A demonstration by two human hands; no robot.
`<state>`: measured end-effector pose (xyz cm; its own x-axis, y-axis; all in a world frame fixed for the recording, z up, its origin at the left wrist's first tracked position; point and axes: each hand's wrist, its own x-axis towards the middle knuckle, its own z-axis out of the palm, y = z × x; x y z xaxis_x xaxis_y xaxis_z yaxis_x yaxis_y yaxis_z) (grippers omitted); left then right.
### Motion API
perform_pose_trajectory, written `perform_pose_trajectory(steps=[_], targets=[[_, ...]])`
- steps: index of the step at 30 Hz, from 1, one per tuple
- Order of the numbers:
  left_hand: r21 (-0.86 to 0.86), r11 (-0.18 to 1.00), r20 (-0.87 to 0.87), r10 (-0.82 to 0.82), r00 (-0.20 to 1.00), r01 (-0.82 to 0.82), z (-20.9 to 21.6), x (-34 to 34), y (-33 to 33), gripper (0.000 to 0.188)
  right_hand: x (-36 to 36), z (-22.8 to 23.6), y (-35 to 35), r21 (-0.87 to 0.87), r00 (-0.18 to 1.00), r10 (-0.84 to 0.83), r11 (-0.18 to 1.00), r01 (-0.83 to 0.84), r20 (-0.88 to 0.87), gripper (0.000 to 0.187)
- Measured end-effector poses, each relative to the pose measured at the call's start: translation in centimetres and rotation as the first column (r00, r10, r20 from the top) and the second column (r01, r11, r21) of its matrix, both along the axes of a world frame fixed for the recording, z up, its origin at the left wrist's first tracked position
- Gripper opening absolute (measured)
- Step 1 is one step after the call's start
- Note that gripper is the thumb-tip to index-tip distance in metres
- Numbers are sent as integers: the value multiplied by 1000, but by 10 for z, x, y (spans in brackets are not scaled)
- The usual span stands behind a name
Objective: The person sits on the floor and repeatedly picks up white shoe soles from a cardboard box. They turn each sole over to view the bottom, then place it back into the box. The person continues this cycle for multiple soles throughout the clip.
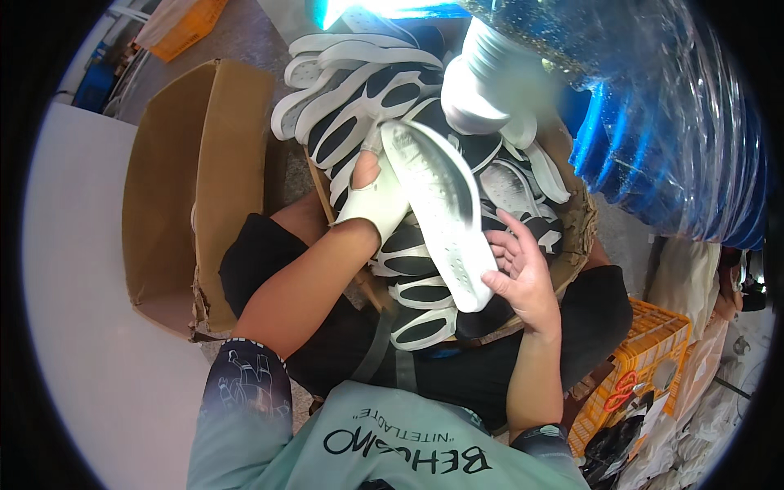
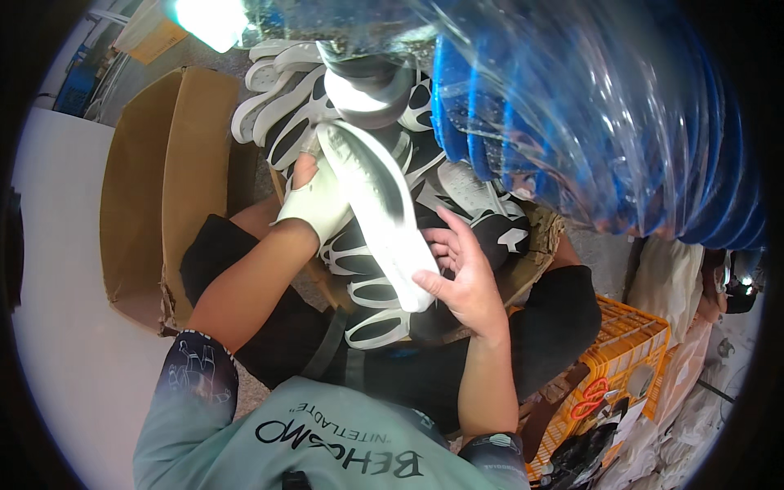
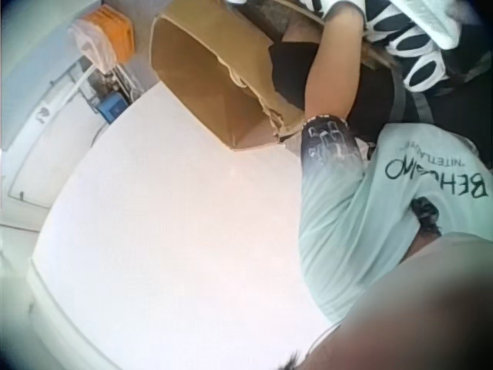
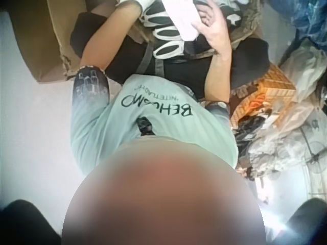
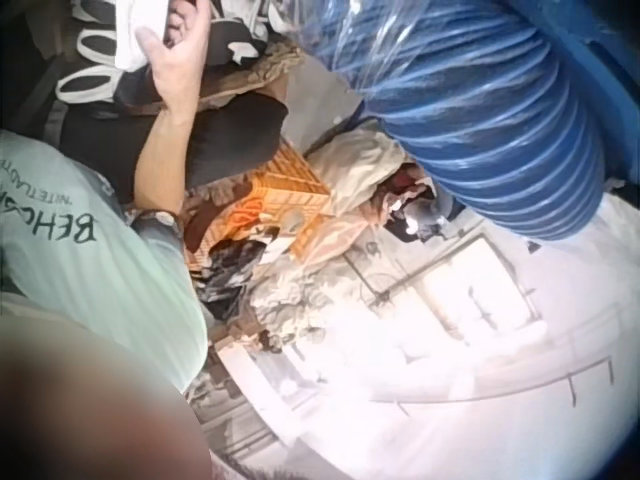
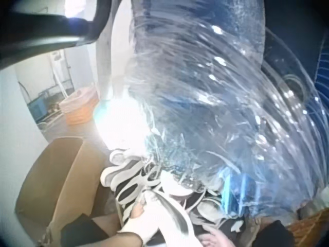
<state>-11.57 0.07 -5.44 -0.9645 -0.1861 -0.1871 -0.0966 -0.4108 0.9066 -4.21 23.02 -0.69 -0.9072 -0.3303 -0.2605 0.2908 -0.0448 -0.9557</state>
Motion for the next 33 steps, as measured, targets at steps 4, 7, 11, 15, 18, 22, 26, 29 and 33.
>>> perform_pose_trajectory(steps=[4, 7, 11, 15, 18, 22, 26, 29, 33], targets=[[671, 728, 223, -14, 975, -143, -19, -2, -9, 49, -6, -10, -9, 190, 991, 77, 977, -97, 111, 77], [622, 744, 389, -24, 921, -244, -25, -2, -11, 43, -8, -20, -10, 444, 983, 11, 893, 73, -183, 74], [775, 599, 367, -168, 915, -201, -24, -2, -13, 37, -13, -33, -30, 567, 957, 137, 823, 34, -256, 67], [863, 497, 268, -598, 755, 87, -27, 12, -13, 32, -33, -33, -38, 435, 961, 28, 895, 98, -274, 36], [657, 660, 232, -637, 735, 365, -29, 27, -7, 30, -40, -27, -52, 508, 771, 253, 855, 105, -584, 26], [986, 151, 53, -681, 730, 70, -18, 38, 2, 31, -48, -15, -61, 452, 677, 237, 878, 157, -697, 27], [985, 173, 103, -596, 796, 2, 3, 26, 7, 48, -43, -7, -51, 162, 677, -199, 887, 432, -709, 35], [961, 254, 16, -454, 891, 112, 17, 10, 9, 69, -18, 2, -30, 9, 823, -362, 914, 407, -439, 49], [900, 250, -230, -423, 876, 357, 36, -6, 10, 79, 7, 3, -36, 29, 880, -146, 983, 179, -452, 96]])
